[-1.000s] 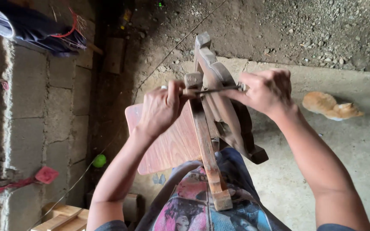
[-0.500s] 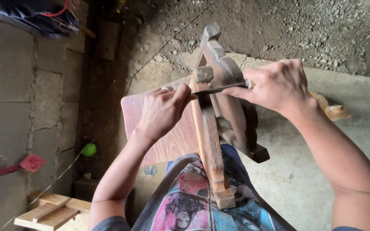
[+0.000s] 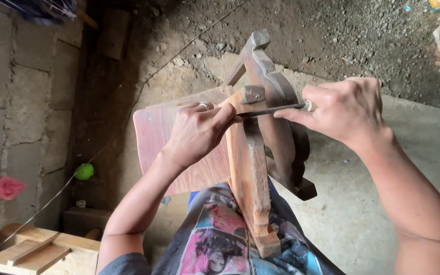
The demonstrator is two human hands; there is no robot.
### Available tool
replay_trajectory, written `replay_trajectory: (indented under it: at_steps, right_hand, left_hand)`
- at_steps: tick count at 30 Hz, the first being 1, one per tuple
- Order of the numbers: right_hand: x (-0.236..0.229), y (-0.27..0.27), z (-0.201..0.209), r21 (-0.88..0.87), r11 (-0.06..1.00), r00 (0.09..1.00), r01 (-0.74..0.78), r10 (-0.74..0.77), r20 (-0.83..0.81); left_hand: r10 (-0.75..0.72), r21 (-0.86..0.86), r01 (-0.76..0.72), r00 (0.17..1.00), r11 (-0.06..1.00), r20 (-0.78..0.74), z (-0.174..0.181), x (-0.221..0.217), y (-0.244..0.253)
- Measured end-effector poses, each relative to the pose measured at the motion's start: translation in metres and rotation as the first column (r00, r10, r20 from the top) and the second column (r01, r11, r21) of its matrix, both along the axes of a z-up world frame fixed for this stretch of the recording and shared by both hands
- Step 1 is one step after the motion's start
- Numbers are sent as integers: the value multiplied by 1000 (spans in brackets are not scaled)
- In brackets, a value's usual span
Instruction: Scraping a wooden chair with a knife to refine its surface
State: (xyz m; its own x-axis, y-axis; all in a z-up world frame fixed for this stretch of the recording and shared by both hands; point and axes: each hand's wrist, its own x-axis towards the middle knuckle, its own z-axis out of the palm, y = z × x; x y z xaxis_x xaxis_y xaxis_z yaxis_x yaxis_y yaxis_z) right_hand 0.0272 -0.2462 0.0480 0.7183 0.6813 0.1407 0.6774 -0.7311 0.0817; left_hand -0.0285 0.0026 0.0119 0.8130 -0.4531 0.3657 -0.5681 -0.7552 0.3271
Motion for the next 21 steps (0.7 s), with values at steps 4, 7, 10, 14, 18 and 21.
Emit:
replay_trajectory:
  at_steps: [4, 7, 10, 14, 18, 21]
  right_hand:
    - [7, 0, -21, 36, 999, 989, -40, 45, -144]
    - [12, -3, -31, 0, 1000, 985, -1, 1, 171]
    - [10, 1, -21, 11, 998, 970, -59, 55, 237]
    - [0, 4, -14, 70, 995, 995, -71, 66, 74]
    - [9, 0, -35, 14, 999, 987, -35, 32, 157]
    - [4, 5, -24, 64, 996, 992, -67, 59, 113]
  left_hand:
    - [8, 28, -8, 1000, 1000, -8, -16, 8, 4]
    - [44, 52, -51, 992, 997, 122, -19, 17, 5]
    - [26, 13, -28, 990, 1000, 138, -14, 13, 6]
    - [-7, -50, 12, 995, 999, 99, -6, 1, 6]
    - [18, -17, -16, 989, 1000, 144, -18, 17, 10]
    - [17, 18, -19, 992, 1000, 124, -13, 12, 12]
